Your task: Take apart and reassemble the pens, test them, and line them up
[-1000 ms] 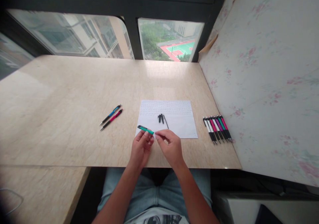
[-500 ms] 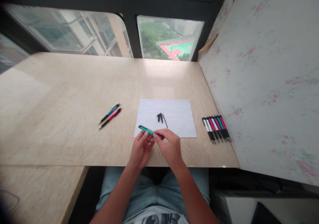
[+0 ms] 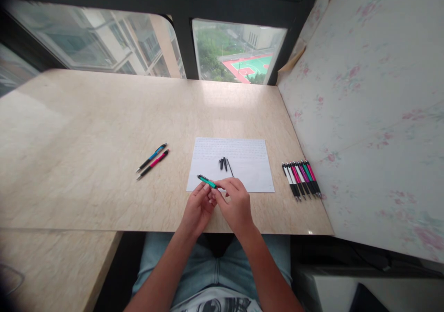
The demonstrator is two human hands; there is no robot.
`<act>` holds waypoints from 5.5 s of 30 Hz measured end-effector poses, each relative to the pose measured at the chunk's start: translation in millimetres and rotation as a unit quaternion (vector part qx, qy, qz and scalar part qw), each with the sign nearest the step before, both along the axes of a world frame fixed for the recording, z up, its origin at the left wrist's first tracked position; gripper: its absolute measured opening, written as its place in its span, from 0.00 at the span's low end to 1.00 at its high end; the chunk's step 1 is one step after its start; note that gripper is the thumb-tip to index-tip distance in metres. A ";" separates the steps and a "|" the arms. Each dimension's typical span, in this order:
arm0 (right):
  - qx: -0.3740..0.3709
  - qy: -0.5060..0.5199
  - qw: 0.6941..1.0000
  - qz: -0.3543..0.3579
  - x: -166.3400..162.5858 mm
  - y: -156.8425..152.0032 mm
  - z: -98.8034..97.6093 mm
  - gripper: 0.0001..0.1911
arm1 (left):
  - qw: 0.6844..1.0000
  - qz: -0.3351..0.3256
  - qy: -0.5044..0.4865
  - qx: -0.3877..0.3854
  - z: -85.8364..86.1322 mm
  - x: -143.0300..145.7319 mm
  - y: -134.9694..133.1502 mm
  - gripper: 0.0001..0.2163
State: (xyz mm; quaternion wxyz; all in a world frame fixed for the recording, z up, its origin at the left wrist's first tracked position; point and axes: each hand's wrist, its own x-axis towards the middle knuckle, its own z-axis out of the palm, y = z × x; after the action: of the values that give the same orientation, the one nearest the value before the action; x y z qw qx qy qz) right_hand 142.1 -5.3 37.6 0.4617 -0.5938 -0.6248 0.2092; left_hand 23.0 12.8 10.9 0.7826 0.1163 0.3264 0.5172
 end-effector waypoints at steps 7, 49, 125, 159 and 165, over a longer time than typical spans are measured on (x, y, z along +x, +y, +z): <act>-0.007 -0.024 0.999 0.021 6.0 2.6 -6.7 0.08 | 0.999 0.024 0.033 0.004 -4.3 -2.9 6.4 0.10; -0.072 0.030 0.996 -0.036 45.2 -9.5 -3.3 0.07 | 0.994 0.106 0.011 0.016 -8.7 -9.4 17.8 0.11; -0.138 -0.233 0.959 -0.079 43.1 48.9 -42.6 0.11 | 0.992 0.089 0.080 0.027 -9.6 -6.5 16.3 0.11; -0.089 0.196 0.975 -0.050 29.1 14.9 -8.7 0.07 | 0.992 0.097 0.081 0.029 -10.7 -6.4 17.1 0.12; -0.087 0.193 0.976 -0.060 36.1 8.4 -7.9 0.06 | 0.991 0.102 0.083 0.027 -9.5 -6.0 17.5 0.12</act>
State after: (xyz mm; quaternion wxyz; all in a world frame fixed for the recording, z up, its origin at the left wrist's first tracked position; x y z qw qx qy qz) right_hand 178.2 3.1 29.8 0.5317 -0.6166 -0.4669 0.3451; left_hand 17.1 30.3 1.3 0.6923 0.1458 0.3866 0.5916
